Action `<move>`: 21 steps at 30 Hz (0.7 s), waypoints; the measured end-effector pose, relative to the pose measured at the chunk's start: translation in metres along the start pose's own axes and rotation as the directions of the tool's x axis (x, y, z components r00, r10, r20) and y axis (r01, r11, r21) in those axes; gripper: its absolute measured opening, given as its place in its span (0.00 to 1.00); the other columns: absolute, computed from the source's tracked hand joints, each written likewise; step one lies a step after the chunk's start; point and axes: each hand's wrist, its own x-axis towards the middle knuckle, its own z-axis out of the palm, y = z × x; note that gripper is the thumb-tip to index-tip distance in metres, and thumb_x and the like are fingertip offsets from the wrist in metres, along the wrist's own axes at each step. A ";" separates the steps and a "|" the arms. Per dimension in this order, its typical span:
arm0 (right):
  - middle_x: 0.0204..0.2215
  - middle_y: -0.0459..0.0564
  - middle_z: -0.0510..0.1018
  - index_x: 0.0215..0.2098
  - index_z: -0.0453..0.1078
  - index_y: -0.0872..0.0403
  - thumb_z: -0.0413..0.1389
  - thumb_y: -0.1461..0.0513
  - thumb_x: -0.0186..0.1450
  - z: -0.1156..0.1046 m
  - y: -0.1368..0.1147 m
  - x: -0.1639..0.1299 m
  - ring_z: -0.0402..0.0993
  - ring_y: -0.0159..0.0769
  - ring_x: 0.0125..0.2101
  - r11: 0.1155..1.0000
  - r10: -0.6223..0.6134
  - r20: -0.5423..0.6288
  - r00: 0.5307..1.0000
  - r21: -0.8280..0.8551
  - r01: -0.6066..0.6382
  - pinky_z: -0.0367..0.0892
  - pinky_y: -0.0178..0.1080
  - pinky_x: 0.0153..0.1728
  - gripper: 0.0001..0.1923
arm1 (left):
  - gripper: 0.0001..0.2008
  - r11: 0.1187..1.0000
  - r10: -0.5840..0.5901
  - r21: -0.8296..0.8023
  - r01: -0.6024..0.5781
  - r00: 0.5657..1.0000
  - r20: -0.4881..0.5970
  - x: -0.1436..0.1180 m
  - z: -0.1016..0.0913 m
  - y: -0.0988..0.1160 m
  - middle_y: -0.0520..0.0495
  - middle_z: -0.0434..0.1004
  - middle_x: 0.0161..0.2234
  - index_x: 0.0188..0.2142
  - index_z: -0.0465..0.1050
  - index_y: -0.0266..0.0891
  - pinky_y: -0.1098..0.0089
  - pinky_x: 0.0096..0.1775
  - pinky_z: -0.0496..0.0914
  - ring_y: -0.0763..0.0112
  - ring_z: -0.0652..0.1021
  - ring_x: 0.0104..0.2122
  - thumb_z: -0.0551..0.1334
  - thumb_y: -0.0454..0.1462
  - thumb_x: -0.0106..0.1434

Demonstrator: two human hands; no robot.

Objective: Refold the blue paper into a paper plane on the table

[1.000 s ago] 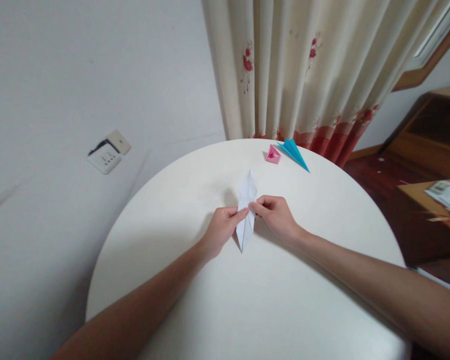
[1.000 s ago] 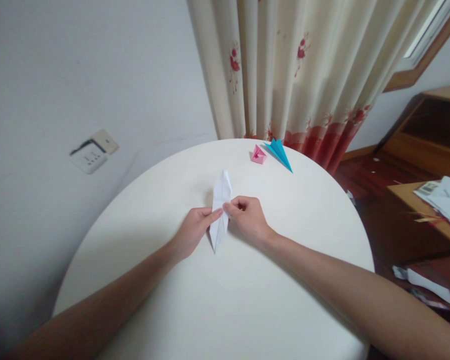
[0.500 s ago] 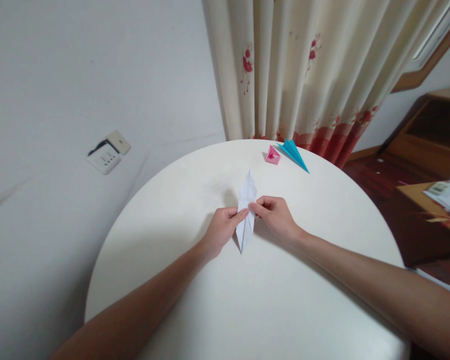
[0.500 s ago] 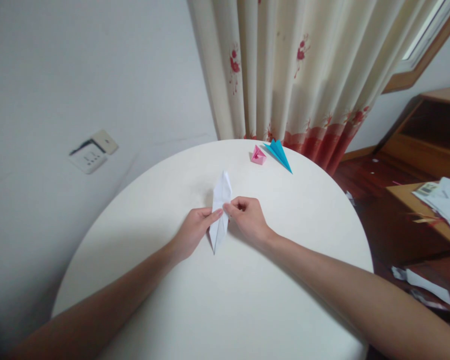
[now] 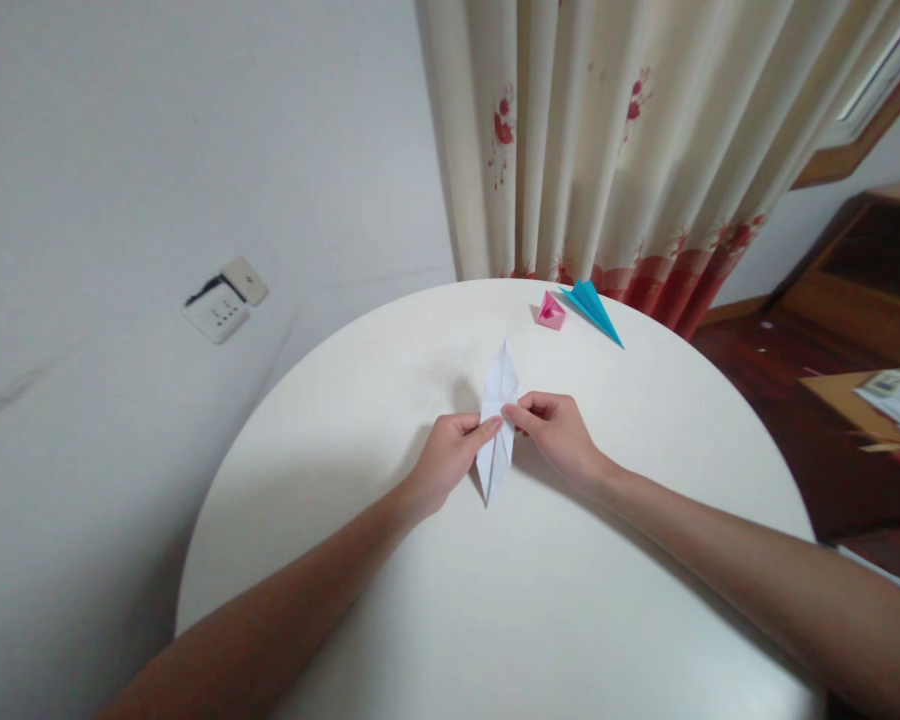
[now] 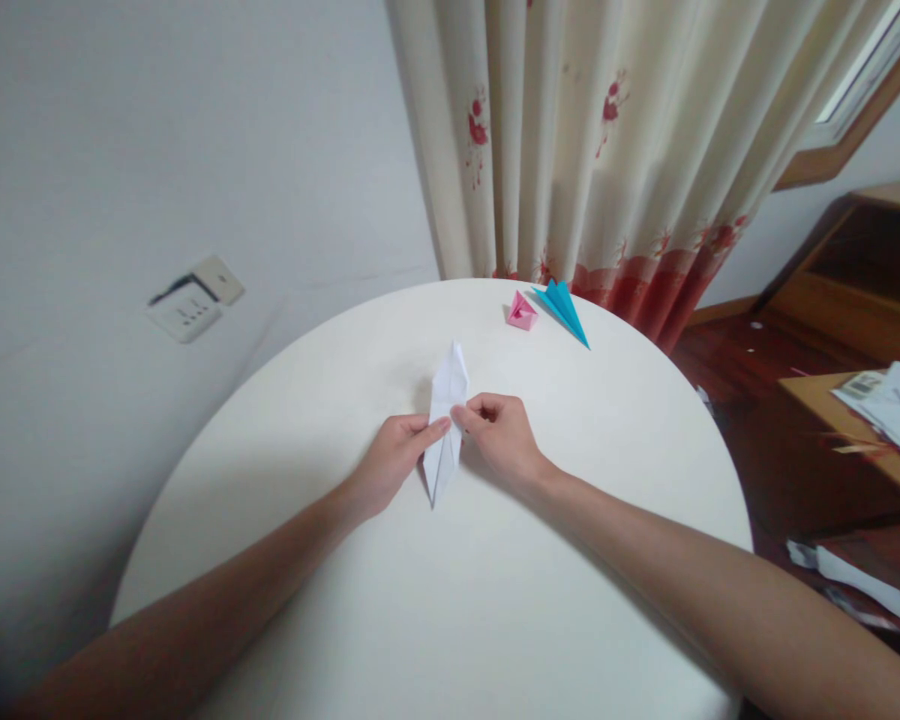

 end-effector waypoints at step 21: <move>0.19 0.44 0.71 0.21 0.72 0.54 0.64 0.51 0.57 -0.001 -0.002 -0.001 0.63 0.31 0.24 1.000 -0.003 -0.005 1.000 -0.018 0.003 0.57 0.37 0.27 0.17 | 0.24 1.000 0.012 -0.020 -0.012 1.000 0.014 -0.001 0.000 0.000 0.48 0.77 0.25 0.28 0.81 0.34 0.71 0.29 0.63 0.70 0.73 0.25 0.70 0.55 0.54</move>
